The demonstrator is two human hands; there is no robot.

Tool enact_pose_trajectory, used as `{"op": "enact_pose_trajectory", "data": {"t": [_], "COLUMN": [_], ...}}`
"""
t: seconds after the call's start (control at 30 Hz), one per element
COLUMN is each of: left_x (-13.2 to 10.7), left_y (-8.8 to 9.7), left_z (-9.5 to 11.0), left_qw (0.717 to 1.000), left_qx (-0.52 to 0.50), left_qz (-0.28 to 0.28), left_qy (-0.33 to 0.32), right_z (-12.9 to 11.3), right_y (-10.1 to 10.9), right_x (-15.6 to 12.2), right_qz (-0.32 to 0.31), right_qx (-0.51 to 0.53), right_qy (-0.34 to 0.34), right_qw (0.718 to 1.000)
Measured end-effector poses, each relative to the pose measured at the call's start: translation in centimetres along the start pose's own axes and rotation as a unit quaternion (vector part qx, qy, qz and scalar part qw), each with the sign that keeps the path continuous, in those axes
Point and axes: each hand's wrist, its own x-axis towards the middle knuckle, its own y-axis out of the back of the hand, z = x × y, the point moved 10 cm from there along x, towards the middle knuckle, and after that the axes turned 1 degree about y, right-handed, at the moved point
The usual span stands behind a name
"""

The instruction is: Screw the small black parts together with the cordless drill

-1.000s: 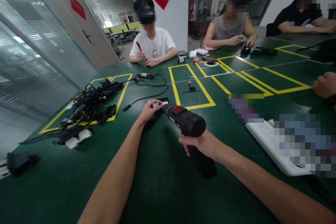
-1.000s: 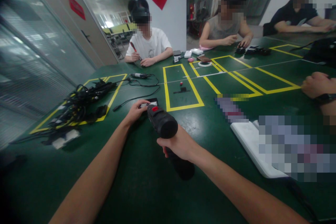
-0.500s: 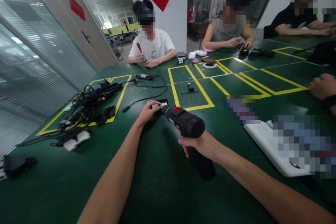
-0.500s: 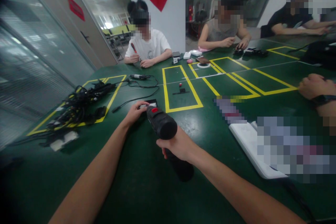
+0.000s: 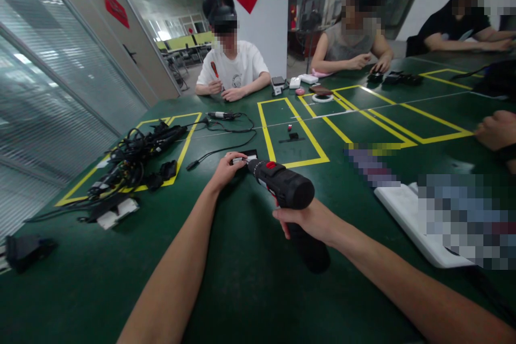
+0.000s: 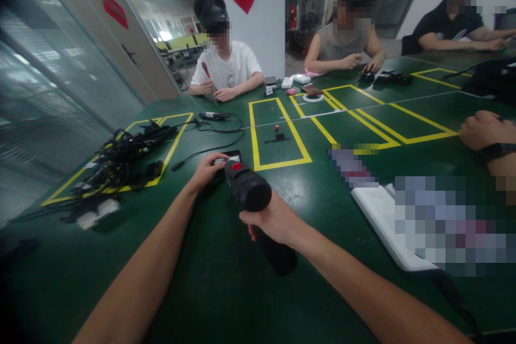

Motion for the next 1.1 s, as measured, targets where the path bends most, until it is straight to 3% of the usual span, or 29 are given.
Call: {"op": "enact_pose_trajectory", "data": {"t": [0.6,1.1], "left_x": [-0.1,-0.1], "left_y": [0.0,0.1], "left_z": [1.1,0.8], "left_qw": [1.0,1.0], "left_qx": [0.011,0.007], "left_qz": [-0.004,0.0], "left_qy": [-0.01,-0.004], "right_z": [0.1,0.1], "right_y": [0.1,0.1], "right_x": [0.1,-0.1], "right_qz": [0.01,0.006], "right_qx": [0.028,0.035], "right_qy": [0.002,-0.002], "right_qw": [1.0,0.999]}}
